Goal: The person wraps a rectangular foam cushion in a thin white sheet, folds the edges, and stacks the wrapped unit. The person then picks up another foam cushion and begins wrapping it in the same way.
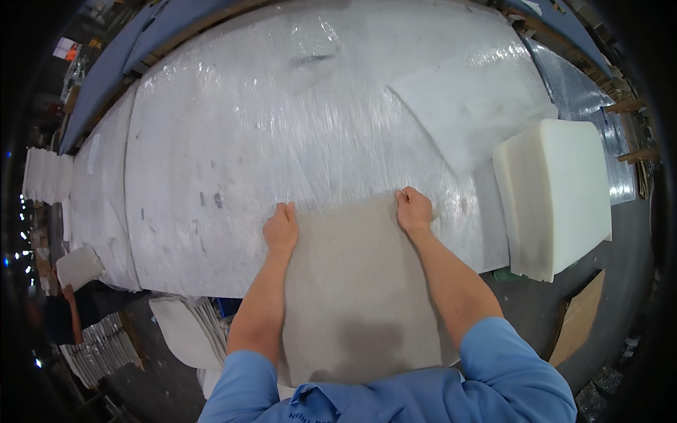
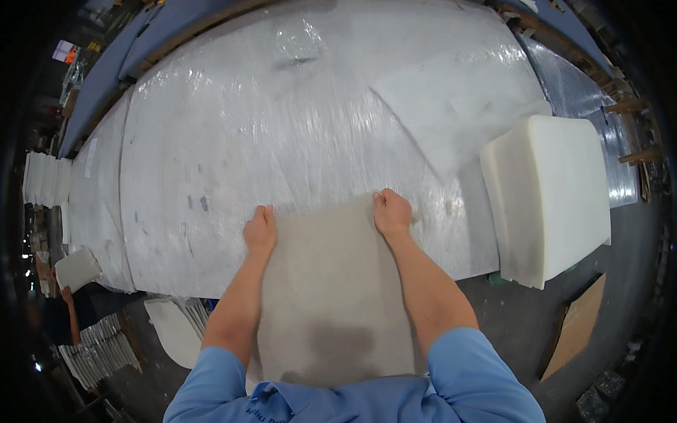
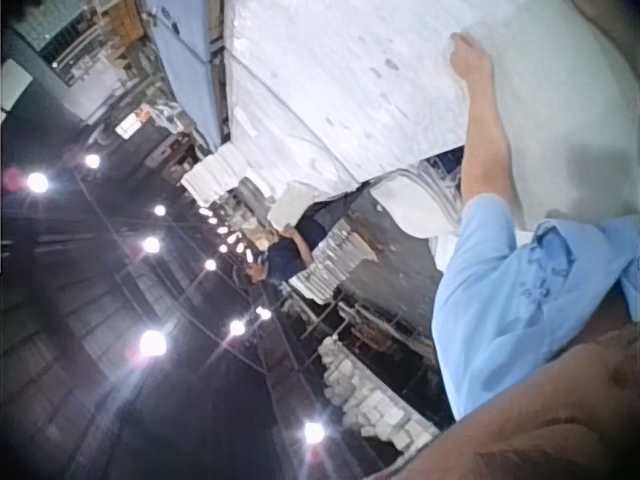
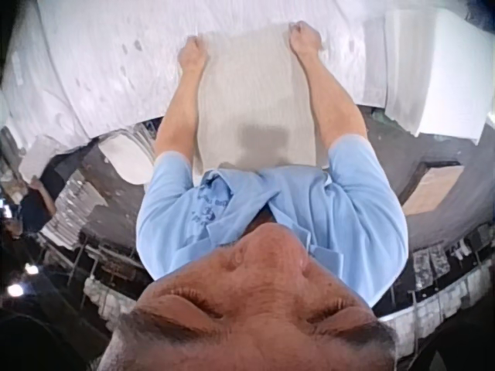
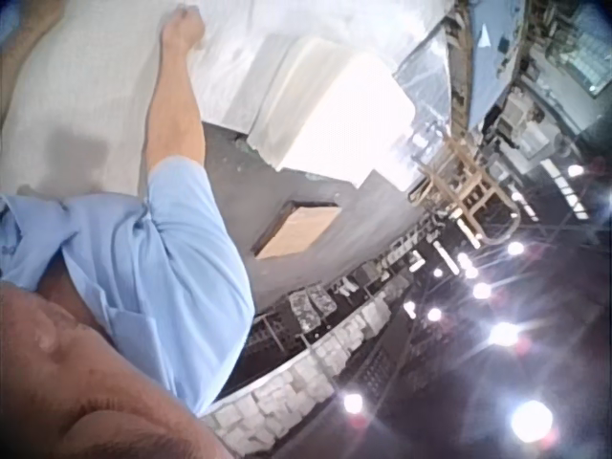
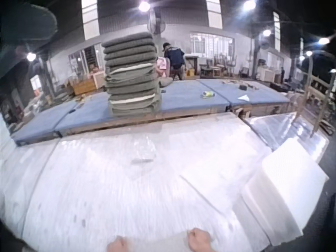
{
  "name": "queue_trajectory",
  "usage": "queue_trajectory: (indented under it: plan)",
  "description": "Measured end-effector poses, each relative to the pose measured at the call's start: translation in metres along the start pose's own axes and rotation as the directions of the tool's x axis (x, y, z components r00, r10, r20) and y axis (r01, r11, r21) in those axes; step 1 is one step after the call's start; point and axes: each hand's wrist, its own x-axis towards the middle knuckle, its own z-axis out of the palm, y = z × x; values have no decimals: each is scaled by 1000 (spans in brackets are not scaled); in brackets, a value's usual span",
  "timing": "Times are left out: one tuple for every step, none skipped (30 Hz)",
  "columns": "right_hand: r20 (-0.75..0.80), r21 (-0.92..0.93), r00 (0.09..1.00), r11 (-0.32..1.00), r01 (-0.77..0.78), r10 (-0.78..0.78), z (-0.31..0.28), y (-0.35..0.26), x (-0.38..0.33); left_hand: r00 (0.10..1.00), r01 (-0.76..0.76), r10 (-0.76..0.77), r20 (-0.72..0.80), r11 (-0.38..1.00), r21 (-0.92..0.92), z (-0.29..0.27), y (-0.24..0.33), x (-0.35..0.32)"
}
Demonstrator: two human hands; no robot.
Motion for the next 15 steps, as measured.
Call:
queue_trajectory:
  plan:
    - [-10, 29, 1000, 1000, -8, 8, 1, 2, 0, 999, 30, -30, -11, 999, 17, 2, 0, 3]
    - [-21, 62, 1000, 998, -14, 16, 3, 0, 3, 999, 46, -46, -17, 999, 18, 5, -1, 9]
    - [-33, 96, 999, 995, -21, 24, 4, -2, 5, 998, 62, -61, -24, 998, 20, 9, -1, 13]
    - [-23, 81, 1000, 997, -18, 20, 6, -4, 6, 997, 77, -77, -31, 997, 21, 12, -2, 16]
    - [-21, 64, 1000, 998, -15, 16, 5, -3, 7, 997, 77, -77, -31, 997, 10, 13, -2, 18]
    - [-20, 48, 1000, 999, -9, 10, 5, -2, 7, 996, 77, -78, -32, 997, -2, 14, -2, 19]
    - [-15, 40, 1000, 999, -20, 21, 6, -2, 5, 996, 78, -79, -35, 997, -15, 15, -2, 18]
    - [-18, 37, 1000, 999, -20, 20, 7, -2, 7, 997, 75, -75, -31, 997, -6, 16, -3, 19]
    - [-28, 40, 1000, 999, -6, 7, 7, -5, 10, 997, 69, -69, -42, 998, 0, 16, -4, 20]
    - [-35, 36, 999, 999, 11, -9, 7, -7, 12, 997, 64, -64, -53, 998, 7, 16, -6, 20]
    - [-49, 33, 999, 999, 20, -18, 6, -7, 11, 998, 66, -66, -21, 998, 8, 13, -3, 21]
    - [-60, 28, 998, 999, 29, -27, 6, -8, 10, 998, 69, -69, 12, 998, 10, 10, -1, 20]
    - [-39, 33, 999, 999, 20, -19, 6, -9, 9, 996, 73, -73, 45, 997, 12, 6, 0, 19]
    - [-19, 30, 1000, 999, 13, -12, 3, -10, 10, 995, 56, -56, 87, 998, 0, 2, 2, 18]
    - [2, 27, 1000, 1000, 6, -6, 1, -11, 10, 991, 40, -39, 130, 999, -11, -1, 3, 16]
